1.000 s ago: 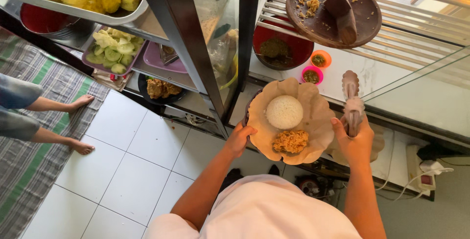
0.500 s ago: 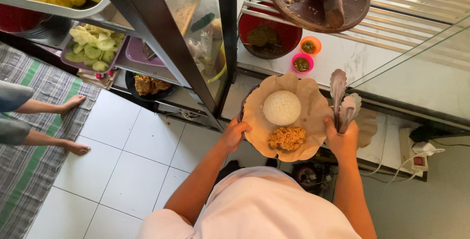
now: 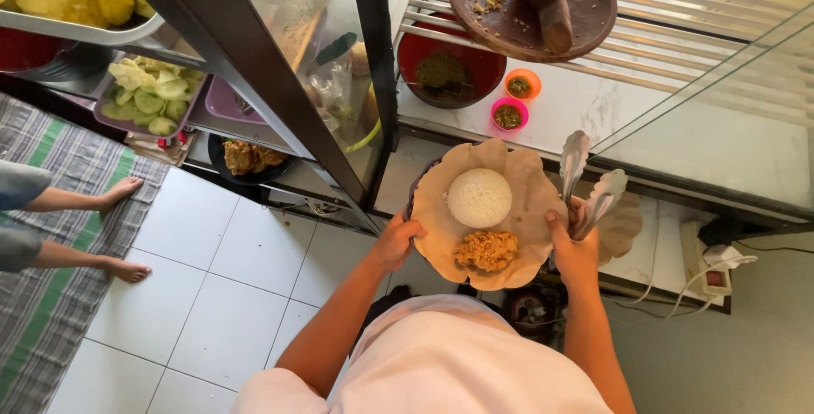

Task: The person assembles a meal on a leaf plate by first placing a portion of fried food next to a ball of rice. They then add several square pieces of yellow corn and slices of cucumber to the plate using tongs.

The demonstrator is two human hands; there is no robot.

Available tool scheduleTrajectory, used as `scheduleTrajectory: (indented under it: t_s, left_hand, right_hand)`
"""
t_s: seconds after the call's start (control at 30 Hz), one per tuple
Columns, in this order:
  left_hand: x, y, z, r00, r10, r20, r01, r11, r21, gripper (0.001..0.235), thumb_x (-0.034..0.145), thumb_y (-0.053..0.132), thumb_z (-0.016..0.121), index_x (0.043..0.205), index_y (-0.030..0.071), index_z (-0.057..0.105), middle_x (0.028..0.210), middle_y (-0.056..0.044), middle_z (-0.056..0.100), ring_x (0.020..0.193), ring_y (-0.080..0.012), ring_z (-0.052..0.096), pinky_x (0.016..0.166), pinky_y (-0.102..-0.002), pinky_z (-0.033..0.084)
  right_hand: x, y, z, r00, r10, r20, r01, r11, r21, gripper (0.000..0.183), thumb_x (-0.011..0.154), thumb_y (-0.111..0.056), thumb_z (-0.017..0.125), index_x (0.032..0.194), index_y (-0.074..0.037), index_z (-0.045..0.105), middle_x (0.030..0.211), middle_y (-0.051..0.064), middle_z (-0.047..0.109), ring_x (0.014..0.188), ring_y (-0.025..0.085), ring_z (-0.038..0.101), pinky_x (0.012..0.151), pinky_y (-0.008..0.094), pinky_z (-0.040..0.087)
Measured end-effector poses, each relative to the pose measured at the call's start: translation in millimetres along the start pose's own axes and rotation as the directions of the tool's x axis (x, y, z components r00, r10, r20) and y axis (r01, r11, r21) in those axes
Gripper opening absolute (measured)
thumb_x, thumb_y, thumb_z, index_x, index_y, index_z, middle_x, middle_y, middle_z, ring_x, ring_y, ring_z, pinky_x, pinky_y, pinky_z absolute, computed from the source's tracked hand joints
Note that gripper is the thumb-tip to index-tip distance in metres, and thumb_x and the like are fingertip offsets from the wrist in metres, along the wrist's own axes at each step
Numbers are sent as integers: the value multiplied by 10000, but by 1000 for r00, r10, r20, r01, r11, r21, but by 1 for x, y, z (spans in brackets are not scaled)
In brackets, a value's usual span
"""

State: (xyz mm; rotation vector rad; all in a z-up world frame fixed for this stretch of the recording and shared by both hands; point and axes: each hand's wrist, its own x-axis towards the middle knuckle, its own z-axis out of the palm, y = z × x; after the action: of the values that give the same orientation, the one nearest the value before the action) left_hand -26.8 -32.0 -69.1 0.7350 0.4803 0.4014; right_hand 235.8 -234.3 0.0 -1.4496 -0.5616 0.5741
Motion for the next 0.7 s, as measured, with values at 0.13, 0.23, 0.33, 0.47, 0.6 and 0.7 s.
scheduleTrajectory:
  t_s: [0.13, 0.23, 0.33, 0.47, 0.6, 0.7]
  left_hand:
    - [-2, 3, -1, 999, -49, -24, 49, 999, 2, 411, 858, -6, 562, 1265, -39, 600, 1060, -81, 681, 957, -180, 637, 854, -332, 523]
    - [2, 11, 5, 997, -72, -2, 72, 997, 41, 428, 838, 4, 539, 1260, -23, 606, 1080, -72, 705, 975, -174, 659, 871, -324, 532]
    - [8, 21, 10, 996, -72, 46, 64, 988, 142, 400, 871, 39, 543, 1257, -39, 613, 1086, -86, 707, 969, -181, 667, 866, -340, 540]
    - [16, 38, 21, 999, -35, -11, 37, 946, 323, 381, 957, 169, 607, 1282, -30, 622, 1139, -76, 711, 1013, -147, 672, 890, -310, 542]
    - [22, 65, 48, 963, 271, -9, -220, 799, 559, 413, 981, 166, 705, 1351, 6, 615, 1167, -92, 711, 1004, -133, 660, 864, -288, 549]
    - [15, 89, 68, 906, 415, -78, -196, 577, 793, 545, 869, 112, 732, 1362, 98, 499, 1191, -50, 661, 914, -127, 729, 728, -267, 576]
  right_hand:
    - [-2, 5, 3, 999, 49, 16, -50, 995, 87, 440, 964, -77, 686, 1352, 39, 514, 1223, 70, 640, 1126, 125, 598, 950, 278, 485]
    - [-4, 7, 8, 981, 195, -16, -187, 956, 228, 558, 899, -74, 700, 1409, 2, 487, 1236, 61, 654, 1105, 138, 629, 933, 288, 508]
    - [-4, 9, 10, 988, 147, 37, -152, 946, 285, 541, 940, -67, 703, 1422, 81, 507, 1250, 108, 653, 1113, 183, 632, 956, 322, 516]
    - [-5, 14, 15, 963, 254, -88, -215, 925, 313, 622, 905, -88, 716, 1461, 16, 457, 1253, 106, 652, 1105, 190, 637, 915, 323, 523]
    - [-4, 18, 19, 958, 258, -125, -201, 916, 349, 634, 896, -78, 734, 1454, 16, 448, 1250, 127, 650, 1100, 209, 646, 903, 334, 537]
    - [-8, 21, 22, 948, 288, -138, -220, 902, 372, 633, 882, -66, 728, 1445, 10, 449, 1247, 123, 655, 1100, 215, 661, 892, 346, 554]
